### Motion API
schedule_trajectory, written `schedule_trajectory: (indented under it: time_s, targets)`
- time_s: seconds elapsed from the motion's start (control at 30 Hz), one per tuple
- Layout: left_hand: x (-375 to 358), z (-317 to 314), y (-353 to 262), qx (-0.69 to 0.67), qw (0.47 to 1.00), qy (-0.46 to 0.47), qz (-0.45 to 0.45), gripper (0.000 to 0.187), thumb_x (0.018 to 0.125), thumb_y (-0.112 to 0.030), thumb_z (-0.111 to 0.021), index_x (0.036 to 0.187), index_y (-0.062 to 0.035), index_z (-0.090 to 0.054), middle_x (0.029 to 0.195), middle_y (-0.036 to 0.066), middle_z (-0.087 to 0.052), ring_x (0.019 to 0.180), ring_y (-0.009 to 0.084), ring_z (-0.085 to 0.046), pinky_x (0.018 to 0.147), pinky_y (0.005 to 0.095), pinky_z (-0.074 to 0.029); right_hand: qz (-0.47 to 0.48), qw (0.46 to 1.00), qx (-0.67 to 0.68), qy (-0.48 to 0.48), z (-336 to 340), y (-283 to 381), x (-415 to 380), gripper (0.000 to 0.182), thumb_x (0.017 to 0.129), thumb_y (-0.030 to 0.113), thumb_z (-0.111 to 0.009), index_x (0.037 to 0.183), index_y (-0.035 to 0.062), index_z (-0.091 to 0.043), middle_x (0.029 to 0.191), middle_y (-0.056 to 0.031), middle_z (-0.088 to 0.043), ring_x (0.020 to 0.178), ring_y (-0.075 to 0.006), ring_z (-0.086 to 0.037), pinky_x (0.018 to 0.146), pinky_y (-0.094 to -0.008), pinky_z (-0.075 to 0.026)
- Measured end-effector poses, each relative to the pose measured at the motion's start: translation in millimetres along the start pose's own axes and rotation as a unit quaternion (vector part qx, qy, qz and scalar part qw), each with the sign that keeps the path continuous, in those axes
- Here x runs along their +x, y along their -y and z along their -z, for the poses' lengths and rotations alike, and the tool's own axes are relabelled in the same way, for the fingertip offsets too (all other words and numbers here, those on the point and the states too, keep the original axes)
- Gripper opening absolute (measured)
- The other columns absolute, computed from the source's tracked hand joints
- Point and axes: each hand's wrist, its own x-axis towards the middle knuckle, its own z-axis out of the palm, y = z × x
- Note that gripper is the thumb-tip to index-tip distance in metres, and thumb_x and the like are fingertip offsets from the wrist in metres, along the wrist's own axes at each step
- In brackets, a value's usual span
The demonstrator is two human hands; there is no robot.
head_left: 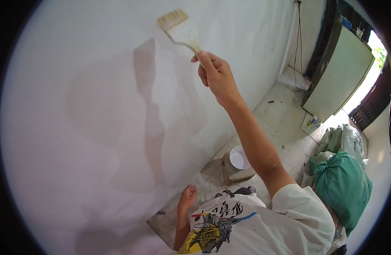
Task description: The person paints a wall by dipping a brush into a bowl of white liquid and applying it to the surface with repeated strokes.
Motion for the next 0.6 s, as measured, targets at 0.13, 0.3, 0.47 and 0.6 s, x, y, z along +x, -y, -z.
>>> schedule_trajectory:
  time_s: [0.13, 0.3, 0.47, 0.6]
  targets:
    - [-6, 0, -6, 0.018, 1.0, 0.022, 0.003, 0.035, 0.095, -0.025, -0.057, 0.118, 0.0014, -0.058, 0.11, 0.017, -0.067, 0.1, 0.0247, -0.067, 0.086, 0.0334, -0.051, -0.088, 0.995, -0.032, -0.021, -9, -131, -27, 0.039, 0.099, 0.039, -0.049, 0.086, 0.0052, -0.063, 0.058, 0.0027, -0.046, 0.052, -0.0062, -0.04, 0.048, -0.0246, -0.034]
    - [-13, 5, -5, 0.004, 1.0, -0.011, -0.002, 0.035, 0.095, -0.027, -0.057, 0.116, 0.0014, -0.059, 0.107, 0.017, -0.068, 0.101, 0.0244, -0.067, 0.088, 0.0322, -0.05, -0.438, 0.884, -0.163, -0.008, 43, -352, -175, 0.041, 0.091, 0.036, -0.057, 0.095, -0.0025, -0.069, 0.071, -0.0111, -0.064, 0.063, -0.0171, -0.059, 0.058, -0.0314, -0.046]
    - [-13, 21, -3, 0.033, 0.999, -0.018, 0.014, 0.037, 0.096, -0.031, -0.056, 0.117, -0.0001, -0.059, 0.109, 0.016, -0.068, 0.1, 0.0231, -0.066, 0.087, 0.0324, -0.05, -0.336, 0.925, -0.174, -0.016, 25, -321, -112, 0.038, 0.093, 0.034, -0.056, 0.076, 0.0008, -0.064, 0.058, -0.0038, -0.054, 0.049, -0.0118, -0.045, 0.045, -0.0299, -0.035]
    - [-19, 22, 13, 0.029, 0.998, -0.046, 0.036, 0.039, 0.096, -0.033, -0.056, 0.118, -0.001, -0.059, 0.109, 0.014, -0.068, 0.1, 0.0225, -0.066, 0.086, 0.0327, -0.05, -0.078, 0.993, -0.081, -0.025, 2, -100, -57, 0.04, 0.098, 0.036, -0.05, 0.076, 0.0042, -0.06, 0.056, 0.0026, -0.045, 0.052, -0.0067, -0.038, 0.046, -0.0262, -0.031]
